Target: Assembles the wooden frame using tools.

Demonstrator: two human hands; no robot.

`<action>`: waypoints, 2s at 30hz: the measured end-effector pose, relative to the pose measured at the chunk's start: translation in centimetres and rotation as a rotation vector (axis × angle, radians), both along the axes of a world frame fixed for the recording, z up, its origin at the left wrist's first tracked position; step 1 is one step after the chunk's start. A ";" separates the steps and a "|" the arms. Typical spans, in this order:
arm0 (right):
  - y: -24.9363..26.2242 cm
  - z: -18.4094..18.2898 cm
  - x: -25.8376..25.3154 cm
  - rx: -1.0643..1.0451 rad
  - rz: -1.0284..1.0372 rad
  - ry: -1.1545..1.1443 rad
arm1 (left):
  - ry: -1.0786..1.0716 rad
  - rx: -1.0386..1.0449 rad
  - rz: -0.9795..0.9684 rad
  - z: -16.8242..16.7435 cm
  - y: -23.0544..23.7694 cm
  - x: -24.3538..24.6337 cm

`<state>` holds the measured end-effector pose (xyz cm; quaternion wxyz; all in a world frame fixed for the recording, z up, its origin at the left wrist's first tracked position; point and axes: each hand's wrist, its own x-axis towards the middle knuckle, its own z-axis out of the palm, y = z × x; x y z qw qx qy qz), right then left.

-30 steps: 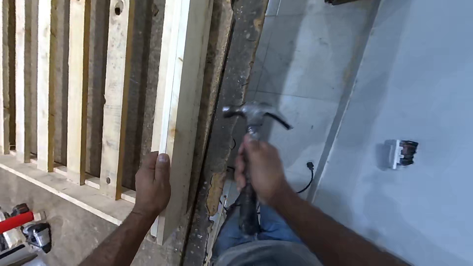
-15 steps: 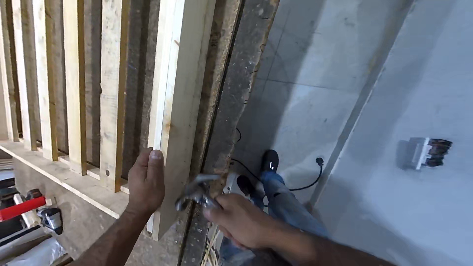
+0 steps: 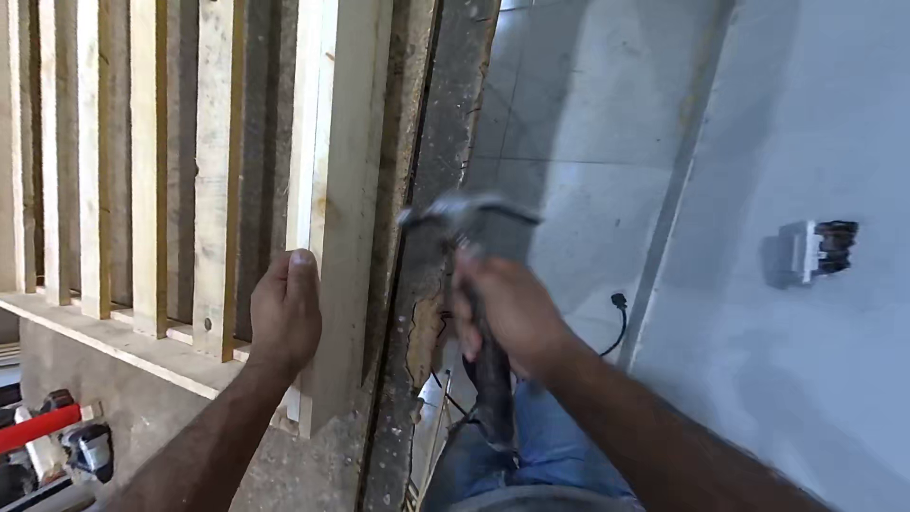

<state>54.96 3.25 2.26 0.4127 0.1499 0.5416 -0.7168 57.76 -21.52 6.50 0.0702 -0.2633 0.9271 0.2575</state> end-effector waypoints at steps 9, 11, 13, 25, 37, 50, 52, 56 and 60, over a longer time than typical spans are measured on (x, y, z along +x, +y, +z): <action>-1.2 1.2 4.0 0.027 0.185 0.068 | -0.003 -0.025 0.010 0.2 0.3 -0.1; -3.4 1.3 5.5 -0.020 -0.278 0.087 | -0.007 -0.027 0.010 0.0 0.2 0.0; -6.6 0.6 7.2 -0.042 -0.378 0.115 | -0.015 -0.041 0.009 0.2 0.4 -0.1; -3.0 -0.5 10.3 -0.008 0.360 0.081 | 0.001 -0.045 -0.048 0.0 -0.2 -0.1; -1.3 2.2 11.6 0.026 0.672 0.051 | -0.062 -0.009 -0.010 -0.1 -0.3 -0.5; -1.3 1.8 9.2 -0.037 -0.016 0.036 | -0.071 -0.049 -0.013 0.1 -0.2 -0.3; -2.6 1.7 10.0 -0.047 -0.033 0.046 | -0.086 -0.060 -0.013 0.4 0.2 -0.4; -2.4 1.5 10.7 -0.014 0.673 -0.031 | -0.083 -0.058 -0.017 0.2 -0.1 -0.4; -1.8 1.5 9.4 -0.007 0.033 0.023 | -0.065 -0.048 -0.022 -0.3 -0.8 -0.2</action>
